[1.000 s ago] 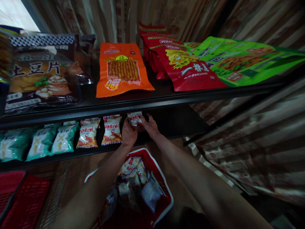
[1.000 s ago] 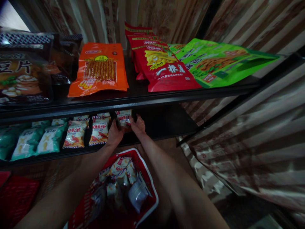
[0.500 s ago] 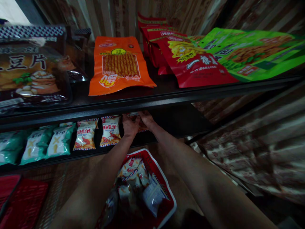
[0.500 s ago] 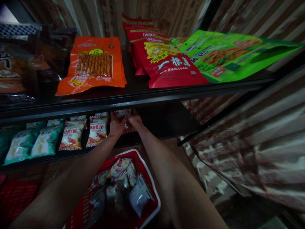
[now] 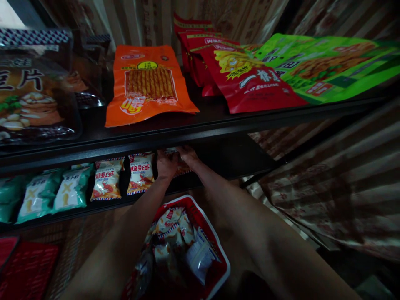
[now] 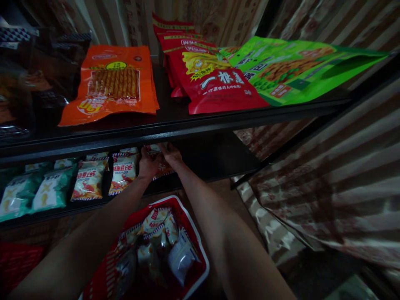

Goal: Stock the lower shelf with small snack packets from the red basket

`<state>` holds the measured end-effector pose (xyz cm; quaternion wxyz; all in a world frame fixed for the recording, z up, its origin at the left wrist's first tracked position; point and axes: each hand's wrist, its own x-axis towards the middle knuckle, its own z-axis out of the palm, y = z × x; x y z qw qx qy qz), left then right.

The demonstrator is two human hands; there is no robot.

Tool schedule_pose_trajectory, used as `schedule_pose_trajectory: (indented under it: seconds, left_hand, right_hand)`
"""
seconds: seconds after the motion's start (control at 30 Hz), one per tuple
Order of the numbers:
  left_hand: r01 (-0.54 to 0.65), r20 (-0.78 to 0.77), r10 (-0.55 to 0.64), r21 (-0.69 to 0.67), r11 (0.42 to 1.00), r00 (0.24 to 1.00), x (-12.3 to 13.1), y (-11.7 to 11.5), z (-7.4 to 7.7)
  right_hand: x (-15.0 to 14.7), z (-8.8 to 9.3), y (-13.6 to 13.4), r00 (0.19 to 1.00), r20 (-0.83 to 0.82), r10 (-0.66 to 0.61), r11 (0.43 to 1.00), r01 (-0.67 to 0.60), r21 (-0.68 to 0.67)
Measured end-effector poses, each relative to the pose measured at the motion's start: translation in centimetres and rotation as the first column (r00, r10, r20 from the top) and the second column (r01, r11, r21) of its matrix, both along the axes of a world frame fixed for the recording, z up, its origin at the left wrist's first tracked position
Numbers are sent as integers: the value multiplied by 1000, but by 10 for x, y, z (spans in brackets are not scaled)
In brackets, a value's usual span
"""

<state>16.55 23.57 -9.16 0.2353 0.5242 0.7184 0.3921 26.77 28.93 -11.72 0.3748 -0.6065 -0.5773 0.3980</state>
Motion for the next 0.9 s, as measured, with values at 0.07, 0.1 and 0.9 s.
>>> schedule_pose_trajectory:
  seconds: [0.07,0.1,0.9]
  left_hand:
    - [2,-17,-2,-12,1000,1000,0,0,0]
    - [-1,-29,1,-16,1000,1000,0,0,0]
    - [-21,-134,19,-15,1000,991,0,-5,2]
  right_hand:
    - [-1,5,-5,1000,24,-17,1000,17,-3]
    - [-2,8,-7,999,38,-30,999,31,-14]
    - [-10,19,-21,958,281,-64,997,75,-28]
